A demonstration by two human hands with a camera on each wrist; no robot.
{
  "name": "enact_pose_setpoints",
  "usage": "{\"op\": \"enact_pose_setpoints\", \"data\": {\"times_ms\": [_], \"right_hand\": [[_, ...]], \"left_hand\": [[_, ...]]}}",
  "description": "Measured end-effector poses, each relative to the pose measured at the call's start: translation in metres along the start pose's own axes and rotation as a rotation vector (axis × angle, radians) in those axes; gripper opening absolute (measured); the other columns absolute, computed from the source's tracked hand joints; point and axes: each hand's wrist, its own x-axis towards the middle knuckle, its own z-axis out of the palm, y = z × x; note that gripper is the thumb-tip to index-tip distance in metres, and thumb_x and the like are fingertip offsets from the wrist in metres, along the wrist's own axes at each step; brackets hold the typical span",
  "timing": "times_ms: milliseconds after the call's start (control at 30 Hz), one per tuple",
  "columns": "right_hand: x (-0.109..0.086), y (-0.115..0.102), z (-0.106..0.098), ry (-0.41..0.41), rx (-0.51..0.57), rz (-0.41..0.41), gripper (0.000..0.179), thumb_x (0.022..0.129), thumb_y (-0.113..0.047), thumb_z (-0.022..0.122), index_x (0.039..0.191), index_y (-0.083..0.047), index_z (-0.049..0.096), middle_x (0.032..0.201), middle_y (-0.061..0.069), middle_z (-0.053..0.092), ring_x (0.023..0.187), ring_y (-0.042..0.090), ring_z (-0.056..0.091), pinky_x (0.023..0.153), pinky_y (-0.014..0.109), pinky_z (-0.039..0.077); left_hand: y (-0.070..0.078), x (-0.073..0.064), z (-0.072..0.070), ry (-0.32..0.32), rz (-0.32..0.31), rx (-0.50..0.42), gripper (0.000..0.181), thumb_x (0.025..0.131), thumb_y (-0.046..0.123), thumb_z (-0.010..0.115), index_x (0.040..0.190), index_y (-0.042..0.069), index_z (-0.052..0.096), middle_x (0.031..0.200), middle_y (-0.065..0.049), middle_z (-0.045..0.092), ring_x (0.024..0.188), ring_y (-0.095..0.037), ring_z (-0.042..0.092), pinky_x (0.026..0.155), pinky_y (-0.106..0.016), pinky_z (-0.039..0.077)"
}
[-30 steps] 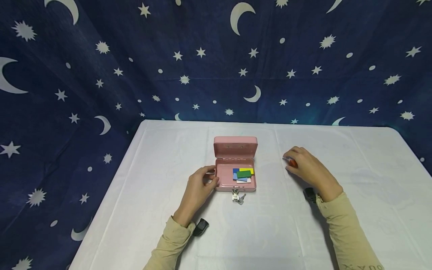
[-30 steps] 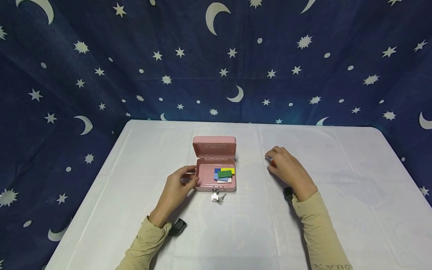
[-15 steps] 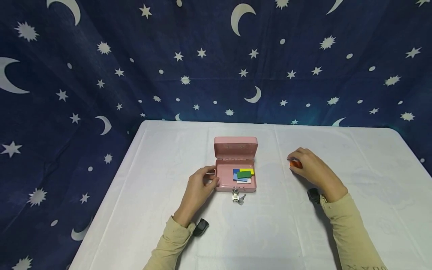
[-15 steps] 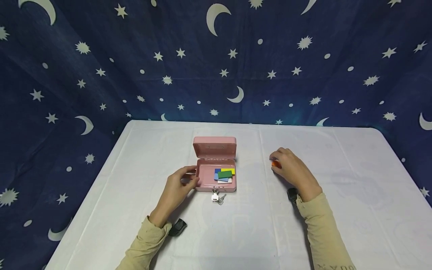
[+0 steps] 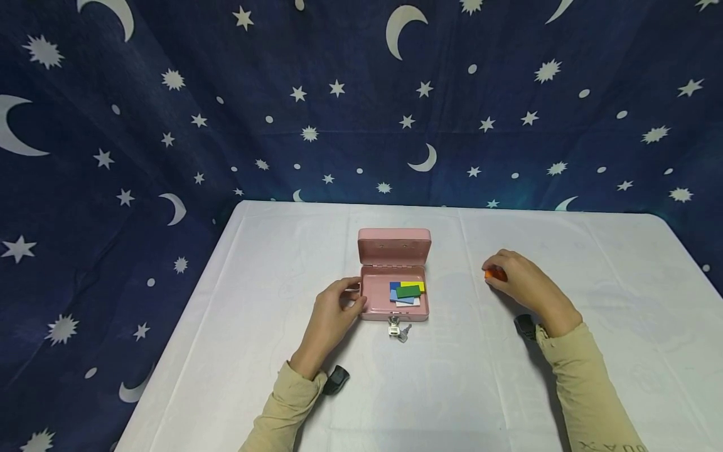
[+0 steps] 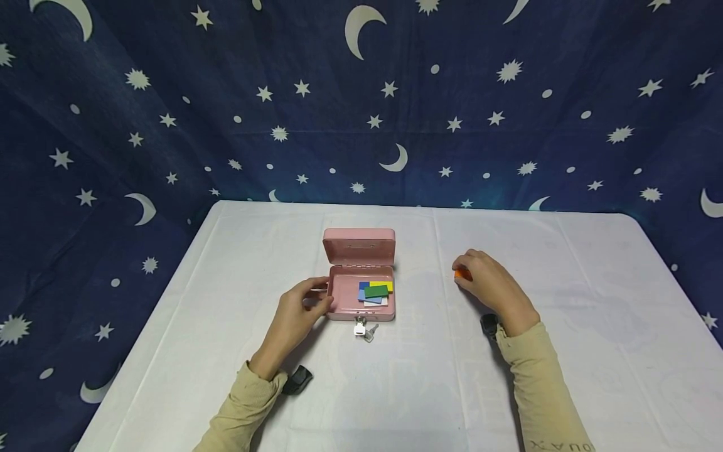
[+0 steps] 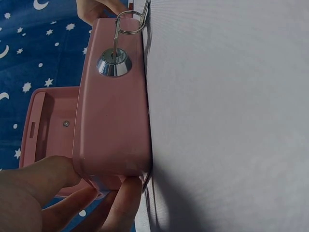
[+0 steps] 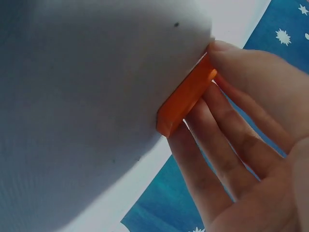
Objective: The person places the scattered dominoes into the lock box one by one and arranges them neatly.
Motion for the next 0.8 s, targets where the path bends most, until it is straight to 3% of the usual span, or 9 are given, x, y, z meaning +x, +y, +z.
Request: {"op": "enact_pose_setpoints", "data": {"times_ms": [433, 800], "right_hand": [[0.001, -0.005, 0.001, 0.020, -0.031, -0.048, 0.012, 0.084, -0.002, 0.075, 0.095, 0.003, 0.072, 0.088, 0.012, 0.065, 0.079, 0.025, 0.058, 0.074, 0.046, 0.052], [0.006, -0.026, 0.002, 0.065, -0.034, -0.144, 0.011, 0.085, -0.003, 0.075, 0.096, 0.001, 0.073, 0.090, 0.009, 0.065, 0.084, 0.025, 0.061, 0.075, 0.044, 0.055]], "left_hand": [[-0.001, 0.000, 0.000, -0.001, 0.004, -0.002, 0.037, 0.089, 0.004, 0.071, 0.125, -0.001, 0.064, 0.115, -0.014, 0.069, 0.095, -0.021, 0.070, 0.077, -0.031, 0.059], [0.001, 0.000, -0.001, -0.001, -0.008, -0.002, 0.037, 0.089, 0.005, 0.071, 0.125, -0.001, 0.064, 0.114, -0.014, 0.069, 0.094, -0.021, 0.070, 0.074, -0.027, 0.059]]}}
